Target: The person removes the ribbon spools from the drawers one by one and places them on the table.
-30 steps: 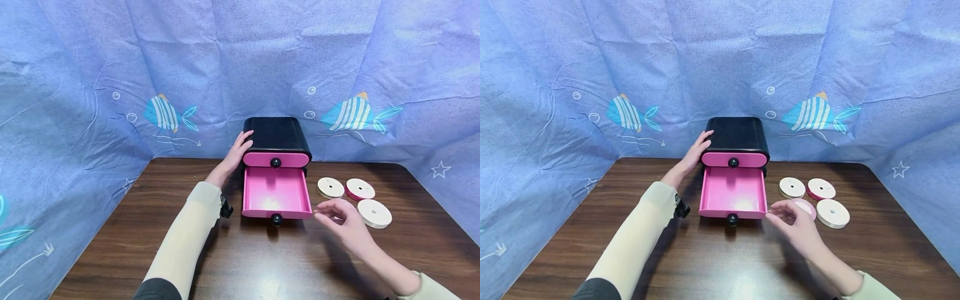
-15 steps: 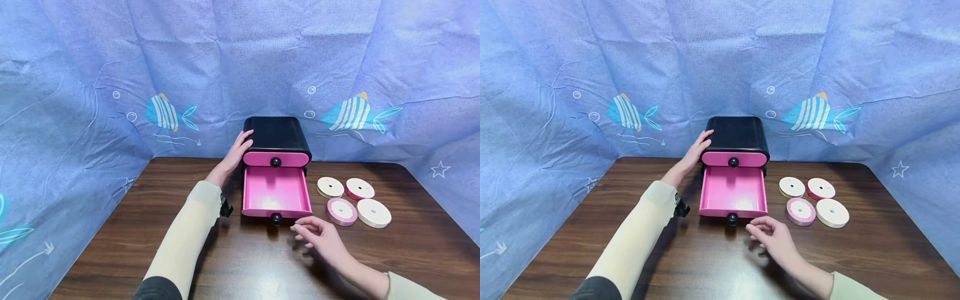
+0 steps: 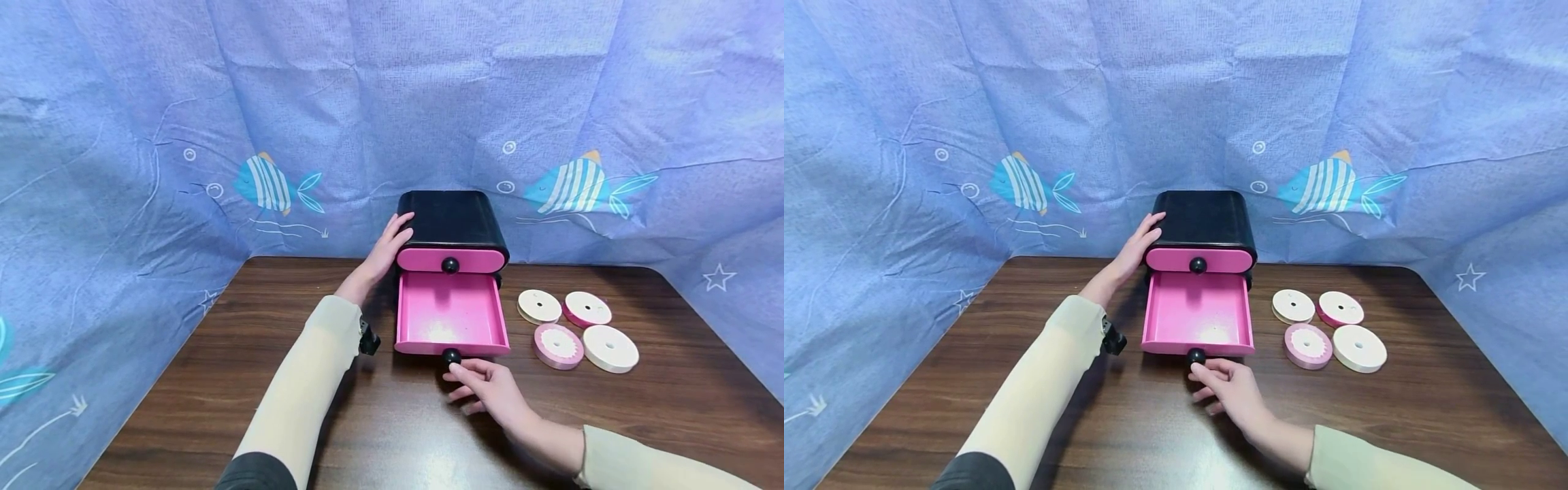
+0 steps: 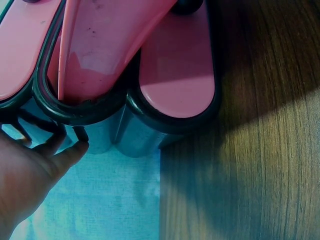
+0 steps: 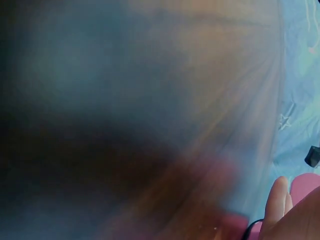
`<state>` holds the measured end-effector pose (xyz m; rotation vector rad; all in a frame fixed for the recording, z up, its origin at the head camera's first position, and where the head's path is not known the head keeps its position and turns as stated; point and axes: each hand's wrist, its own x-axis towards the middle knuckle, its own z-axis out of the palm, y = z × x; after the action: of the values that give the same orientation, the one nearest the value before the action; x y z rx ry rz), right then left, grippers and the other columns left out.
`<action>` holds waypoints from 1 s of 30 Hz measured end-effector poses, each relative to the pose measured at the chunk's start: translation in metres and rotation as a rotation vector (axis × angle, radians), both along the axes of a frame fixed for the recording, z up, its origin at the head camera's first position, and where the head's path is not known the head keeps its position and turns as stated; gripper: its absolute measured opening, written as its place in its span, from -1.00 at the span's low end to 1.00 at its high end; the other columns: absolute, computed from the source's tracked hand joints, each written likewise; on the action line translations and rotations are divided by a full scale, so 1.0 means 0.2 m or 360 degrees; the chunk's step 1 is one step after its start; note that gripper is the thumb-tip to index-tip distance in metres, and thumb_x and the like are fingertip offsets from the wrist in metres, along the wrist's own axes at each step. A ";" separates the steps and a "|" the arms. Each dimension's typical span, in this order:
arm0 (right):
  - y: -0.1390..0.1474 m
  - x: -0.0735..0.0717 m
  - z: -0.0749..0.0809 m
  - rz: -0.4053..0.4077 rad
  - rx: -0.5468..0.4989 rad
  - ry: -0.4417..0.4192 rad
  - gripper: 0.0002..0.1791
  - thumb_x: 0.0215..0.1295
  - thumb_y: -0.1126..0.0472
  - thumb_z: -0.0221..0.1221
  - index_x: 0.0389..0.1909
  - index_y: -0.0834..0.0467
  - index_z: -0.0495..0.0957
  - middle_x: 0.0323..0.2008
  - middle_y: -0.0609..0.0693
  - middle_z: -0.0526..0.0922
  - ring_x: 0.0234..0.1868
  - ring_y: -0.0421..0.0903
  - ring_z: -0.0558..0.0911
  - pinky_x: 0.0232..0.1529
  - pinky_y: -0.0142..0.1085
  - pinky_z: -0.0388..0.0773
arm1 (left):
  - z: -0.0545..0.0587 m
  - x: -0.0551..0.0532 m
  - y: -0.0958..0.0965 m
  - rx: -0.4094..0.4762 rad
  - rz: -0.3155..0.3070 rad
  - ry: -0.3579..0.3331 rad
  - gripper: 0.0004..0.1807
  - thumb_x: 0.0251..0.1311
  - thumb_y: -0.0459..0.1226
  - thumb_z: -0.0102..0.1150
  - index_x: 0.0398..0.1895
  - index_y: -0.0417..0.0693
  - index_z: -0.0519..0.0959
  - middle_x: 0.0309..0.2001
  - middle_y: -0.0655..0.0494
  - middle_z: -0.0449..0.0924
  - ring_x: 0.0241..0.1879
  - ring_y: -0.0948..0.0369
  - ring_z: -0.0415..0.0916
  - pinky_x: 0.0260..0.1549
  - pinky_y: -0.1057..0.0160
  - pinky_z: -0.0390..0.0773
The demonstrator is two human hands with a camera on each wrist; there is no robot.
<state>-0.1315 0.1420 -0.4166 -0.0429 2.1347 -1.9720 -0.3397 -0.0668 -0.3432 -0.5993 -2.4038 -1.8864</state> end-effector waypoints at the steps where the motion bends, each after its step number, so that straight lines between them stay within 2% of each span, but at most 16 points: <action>1: -0.01 -0.01 0.00 -0.0013 -0.0002 -0.0009 -0.48 0.41 0.08 0.13 0.10 0.48 0.44 -0.11 0.26 0.68 -0.33 0.02 0.72 -0.42 -0.18 0.63 | 0.00 0.00 0.00 -0.0004 0.0001 -0.0002 -0.42 0.41 -0.05 -0.11 0.46 0.05 0.24 0.55 0.00 -0.26 0.50 0.12 -0.34 0.36 -0.10 -0.25; 12: -0.03 -0.04 -0.01 -0.0034 -0.0025 -0.0023 -0.47 0.43 0.03 0.10 0.04 0.49 0.48 -0.11 0.24 0.69 -0.38 -0.04 0.72 -0.49 -0.22 0.61 | 0.00 0.01 0.00 0.0000 -0.0020 0.0003 -0.42 0.42 -0.05 -0.12 0.47 0.04 0.23 0.55 -0.01 -0.27 0.50 0.11 -0.35 0.35 -0.11 -0.25; 19: -0.04 -0.05 -0.02 -0.0019 -0.0030 0.0035 -0.51 0.44 0.08 0.10 0.02 0.51 0.49 -0.12 0.25 0.69 -0.39 -0.05 0.71 -0.49 -0.18 0.61 | 0.00 0.00 0.00 -0.0006 -0.0002 -0.0001 -0.42 0.41 -0.05 -0.12 0.46 0.04 0.24 0.55 0.00 -0.26 0.50 0.11 -0.35 0.35 -0.11 -0.26; 30: -0.05 -0.06 0.00 -0.0090 -0.0031 0.0053 -0.55 0.42 0.08 0.12 -0.06 0.48 0.54 -0.17 0.24 0.70 -0.43 -0.08 0.70 -0.54 -0.21 0.60 | 0.00 0.01 0.00 -0.0025 0.0007 0.0016 -0.41 0.40 -0.04 -0.13 0.46 0.06 0.24 0.55 -0.01 -0.26 0.50 0.10 -0.34 0.35 -0.13 -0.29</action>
<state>-0.1437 0.1312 -0.4172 -0.0189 2.1600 -2.0375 -0.3379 -0.0664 -0.3425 -0.6026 -2.4143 -1.8599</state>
